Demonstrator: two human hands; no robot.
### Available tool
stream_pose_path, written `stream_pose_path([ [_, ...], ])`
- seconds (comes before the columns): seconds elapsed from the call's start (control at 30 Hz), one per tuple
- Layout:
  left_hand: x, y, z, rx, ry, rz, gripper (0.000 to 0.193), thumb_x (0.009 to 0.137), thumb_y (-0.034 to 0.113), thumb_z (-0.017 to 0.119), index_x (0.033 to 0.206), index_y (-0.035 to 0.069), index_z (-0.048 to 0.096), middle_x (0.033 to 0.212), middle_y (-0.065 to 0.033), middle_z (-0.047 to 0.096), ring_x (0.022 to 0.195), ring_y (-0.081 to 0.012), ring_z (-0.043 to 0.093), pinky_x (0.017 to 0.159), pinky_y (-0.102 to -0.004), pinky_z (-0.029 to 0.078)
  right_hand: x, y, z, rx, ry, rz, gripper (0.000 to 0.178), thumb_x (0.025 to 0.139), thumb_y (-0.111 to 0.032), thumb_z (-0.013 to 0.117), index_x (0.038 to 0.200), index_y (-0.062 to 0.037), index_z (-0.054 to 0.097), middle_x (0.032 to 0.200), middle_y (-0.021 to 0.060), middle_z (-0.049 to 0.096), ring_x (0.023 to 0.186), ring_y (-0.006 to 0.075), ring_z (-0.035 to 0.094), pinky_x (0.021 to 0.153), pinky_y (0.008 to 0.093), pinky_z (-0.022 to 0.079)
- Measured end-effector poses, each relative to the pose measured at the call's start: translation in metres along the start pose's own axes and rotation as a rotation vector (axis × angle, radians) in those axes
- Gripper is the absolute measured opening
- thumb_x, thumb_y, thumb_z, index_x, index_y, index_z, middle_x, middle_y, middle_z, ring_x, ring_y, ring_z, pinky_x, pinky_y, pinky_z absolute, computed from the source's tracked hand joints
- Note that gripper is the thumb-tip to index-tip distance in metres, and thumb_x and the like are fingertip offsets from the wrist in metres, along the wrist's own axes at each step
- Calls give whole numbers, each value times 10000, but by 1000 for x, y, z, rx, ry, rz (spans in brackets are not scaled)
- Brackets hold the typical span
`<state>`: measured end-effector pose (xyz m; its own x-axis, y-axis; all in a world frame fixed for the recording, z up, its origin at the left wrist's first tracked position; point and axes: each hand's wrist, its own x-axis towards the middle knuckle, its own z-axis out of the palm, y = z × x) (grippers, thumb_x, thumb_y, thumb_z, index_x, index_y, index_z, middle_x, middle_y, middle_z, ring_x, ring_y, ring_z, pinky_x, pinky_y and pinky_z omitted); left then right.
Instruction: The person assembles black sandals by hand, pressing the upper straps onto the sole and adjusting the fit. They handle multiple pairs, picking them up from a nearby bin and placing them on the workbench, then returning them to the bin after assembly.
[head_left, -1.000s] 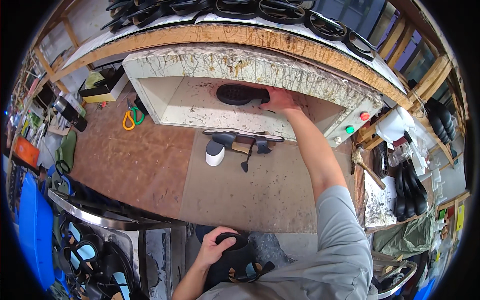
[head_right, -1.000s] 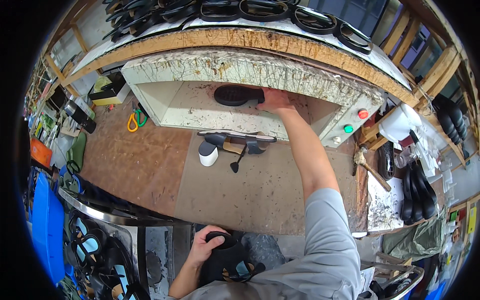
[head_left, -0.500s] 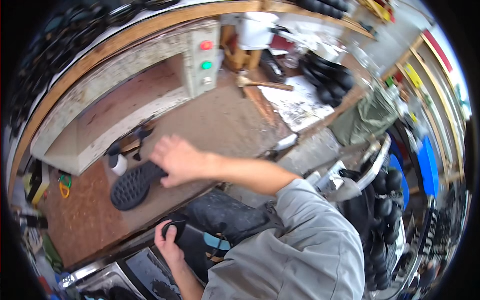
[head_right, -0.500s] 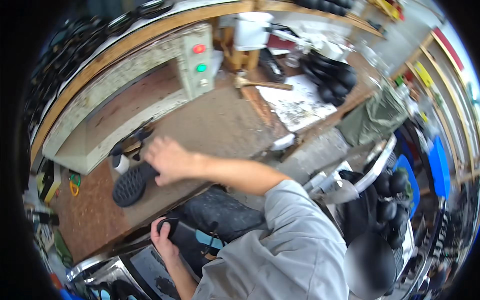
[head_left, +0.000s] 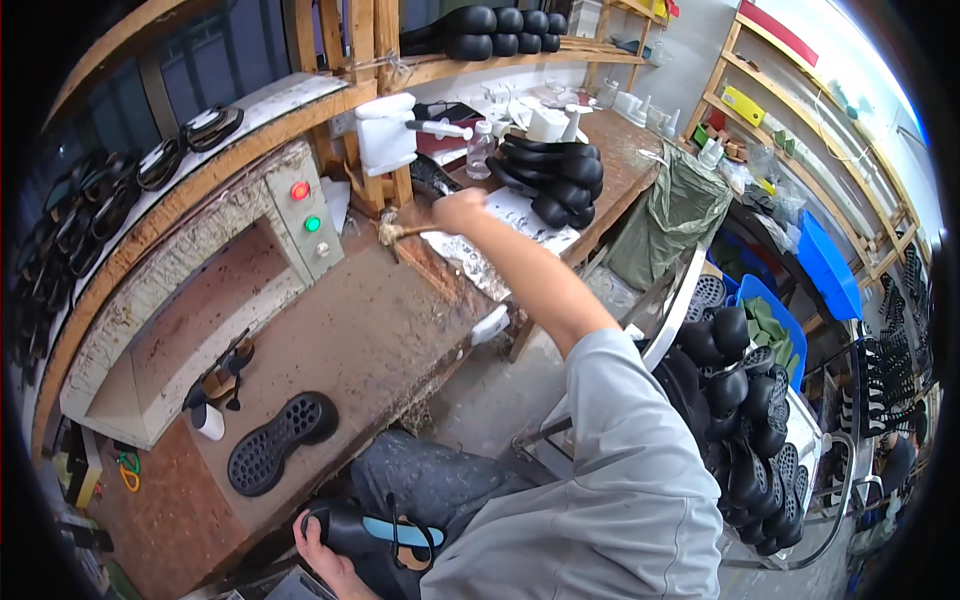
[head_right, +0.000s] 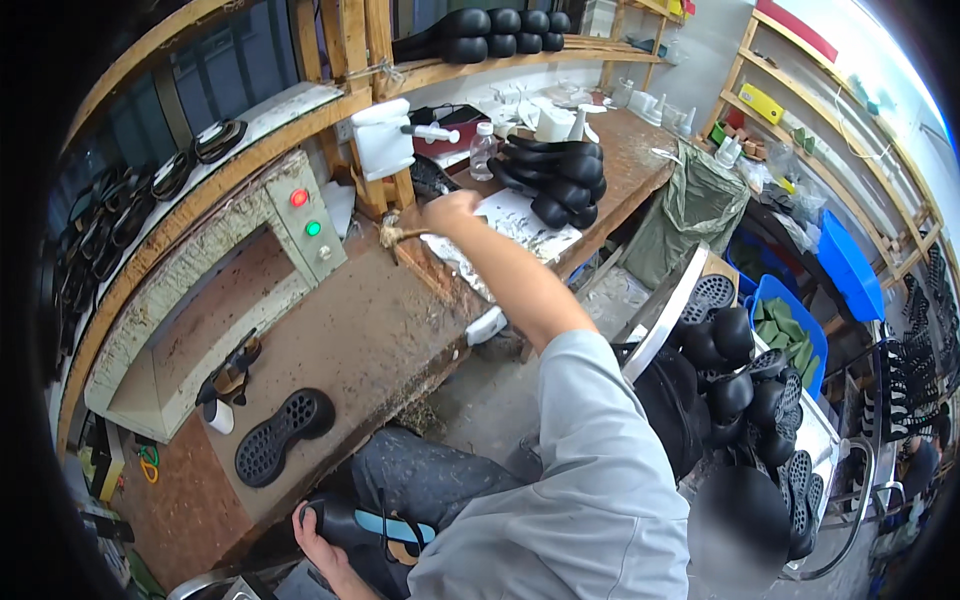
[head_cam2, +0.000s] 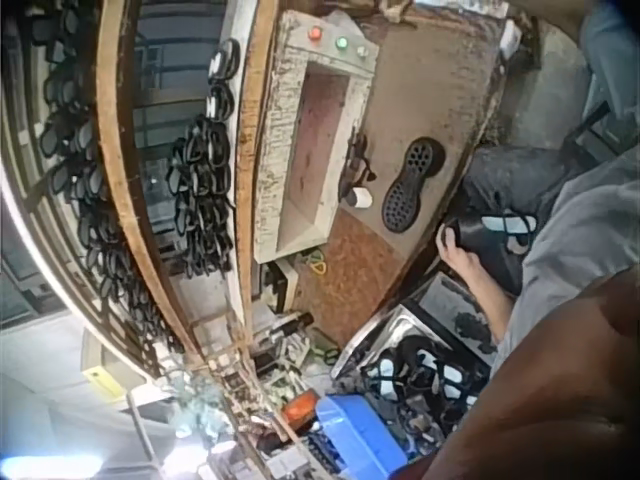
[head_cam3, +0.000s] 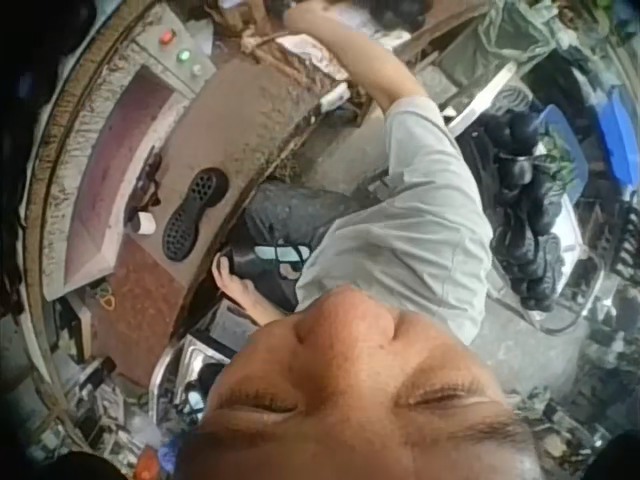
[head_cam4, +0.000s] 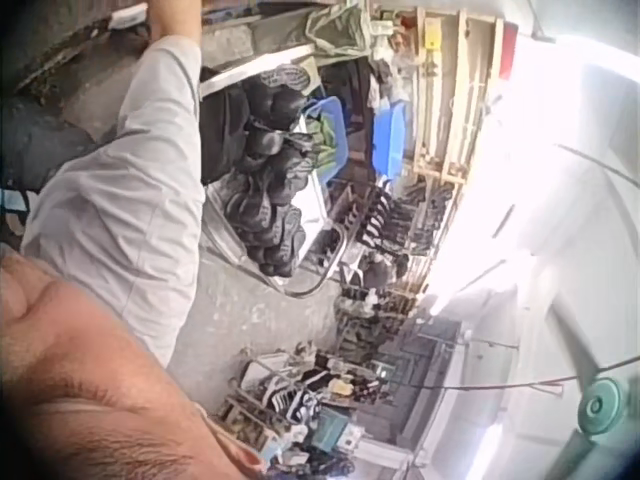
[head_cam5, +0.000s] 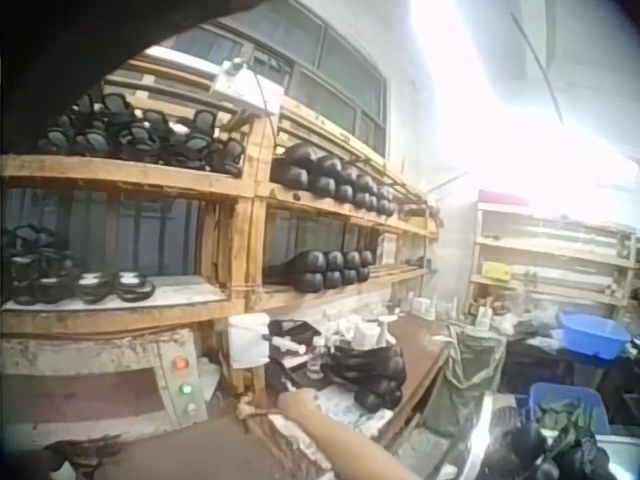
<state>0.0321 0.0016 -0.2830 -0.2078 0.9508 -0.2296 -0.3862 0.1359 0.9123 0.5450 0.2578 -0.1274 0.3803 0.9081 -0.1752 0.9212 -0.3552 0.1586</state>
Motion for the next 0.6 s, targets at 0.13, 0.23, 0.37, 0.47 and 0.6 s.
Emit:
stream_pose_path([
  [0.13, 3, -14, -5, 57, 36, -44, 309, 816, 148, 578, 1092, 8, 591, 1018, -112, 621, 916, -228, 608, 814, -334, 503, 46, 127, 17, -326, 458, 369, 390, 882, -248, 453, 1189, -57, 599, 1254, 178, 553, 1185, 378, 488, 972, 597, 293],
  [0.23, -10, 14, 30, 312, 184, -129, 353, 853, 204, 547, 1124, -20, 576, 1169, -172, 558, 1015, -332, 532, 878, -429, 439, 55, 192, 13, -432, 480, 409, 406, 874, -241, 465, 1213, -42, 568, 1270, 182, 535, 1196, 373, 481, 996, 587, 269],
  [0.37, 17, -35, -28, 650, -250, 413, 469, 797, 212, 494, 1207, -17, 494, 1180, -257, 522, 1023, -406, 508, 900, -481, 419, 74, 236, 6, -153, 214, 418, 365, 853, -197, 512, 1183, -66, 599, 1258, 158, 558, 1187, 359, 499, 956, 567, 363],
  [0.47, 19, -23, 2, 558, -89, 180, 448, 830, 255, 498, 1181, -21, 535, 1209, -237, 512, 1029, -389, 513, 897, -493, 426, 81, 241, 3, -190, 116, 288, 305, 861, -160, 489, 1098, -76, 662, 1167, 157, 624, 1113, 281, 585, 867, 427, 492],
  [0.6, 23, -24, 17, 553, 32, -15, 436, 863, 293, 485, 1142, -29, 573, 1239, -214, 500, 1041, -354, 511, 900, -486, 434, 71, 237, -20, -231, 92, 261, 318, 814, -148, 517, 1083, -72, 671, 1091, 149, 659, 1076, 258, 615, 874, 359, 497],
])
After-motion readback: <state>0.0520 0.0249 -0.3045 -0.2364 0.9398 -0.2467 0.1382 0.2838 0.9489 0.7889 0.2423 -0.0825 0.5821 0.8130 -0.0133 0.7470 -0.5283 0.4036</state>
